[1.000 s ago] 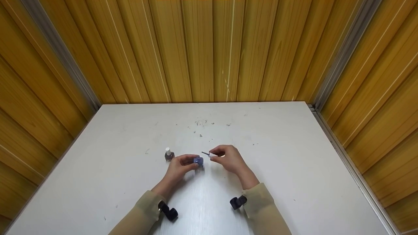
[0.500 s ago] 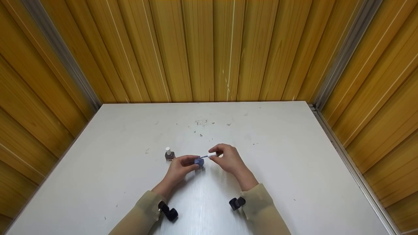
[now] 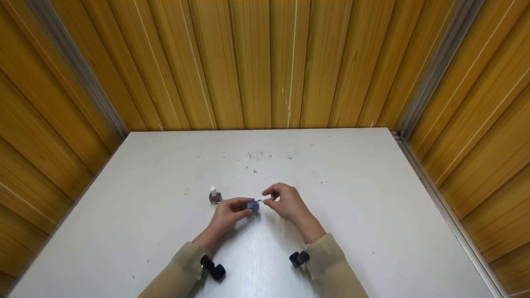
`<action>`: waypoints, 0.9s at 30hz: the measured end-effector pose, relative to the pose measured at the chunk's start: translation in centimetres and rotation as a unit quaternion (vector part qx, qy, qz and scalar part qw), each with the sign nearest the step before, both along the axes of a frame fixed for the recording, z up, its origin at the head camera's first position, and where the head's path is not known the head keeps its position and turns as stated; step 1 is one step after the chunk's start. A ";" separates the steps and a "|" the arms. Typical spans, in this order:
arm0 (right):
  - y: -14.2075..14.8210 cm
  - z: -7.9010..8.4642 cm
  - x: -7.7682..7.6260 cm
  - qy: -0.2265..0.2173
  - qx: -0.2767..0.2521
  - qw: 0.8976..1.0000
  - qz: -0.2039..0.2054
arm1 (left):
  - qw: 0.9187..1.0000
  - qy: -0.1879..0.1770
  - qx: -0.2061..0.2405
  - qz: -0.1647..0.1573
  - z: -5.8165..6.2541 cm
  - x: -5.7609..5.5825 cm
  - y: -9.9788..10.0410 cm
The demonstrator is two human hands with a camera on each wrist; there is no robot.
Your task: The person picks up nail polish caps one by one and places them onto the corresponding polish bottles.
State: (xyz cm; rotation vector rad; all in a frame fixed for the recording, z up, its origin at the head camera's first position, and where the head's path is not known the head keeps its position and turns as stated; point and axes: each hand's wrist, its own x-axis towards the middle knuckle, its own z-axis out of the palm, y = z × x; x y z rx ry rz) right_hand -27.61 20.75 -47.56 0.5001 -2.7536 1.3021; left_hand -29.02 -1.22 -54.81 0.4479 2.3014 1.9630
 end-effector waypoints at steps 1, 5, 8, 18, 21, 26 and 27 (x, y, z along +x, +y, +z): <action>0.0 0.0 0.0 -0.002 0.001 1.000 -0.001 | 1.000 0.001 -0.002 0.000 0.0 0.0 0.0; -0.2 -0.1 0.0 -0.008 0.007 1.000 0.001 | 1.000 0.001 -0.005 0.001 -0.2 -0.1 0.0; -0.3 -0.2 0.1 -0.010 0.010 1.000 -0.001 | 1.000 0.003 -0.006 0.002 -0.4 -0.1 0.1; -0.7 -0.4 0.1 0.017 0.003 1.000 0.000 | 1.000 0.022 -0.021 -0.003 -0.3 0.0 0.0; -1.0 -0.8 0.0 0.014 -0.025 1.000 -0.011 | 1.000 0.023 -0.020 -0.005 -0.3 0.0 0.0; -1.6 -1.3 -0.1 0.001 -0.075 0.997 -0.032 | 1.000 0.021 -0.020 -0.008 -0.4 0.0 -0.1; -1.7 -1.4 -0.1 0.000 -0.081 0.996 -0.035 | 1.000 0.020 -0.019 -0.009 -0.4 0.0 -0.1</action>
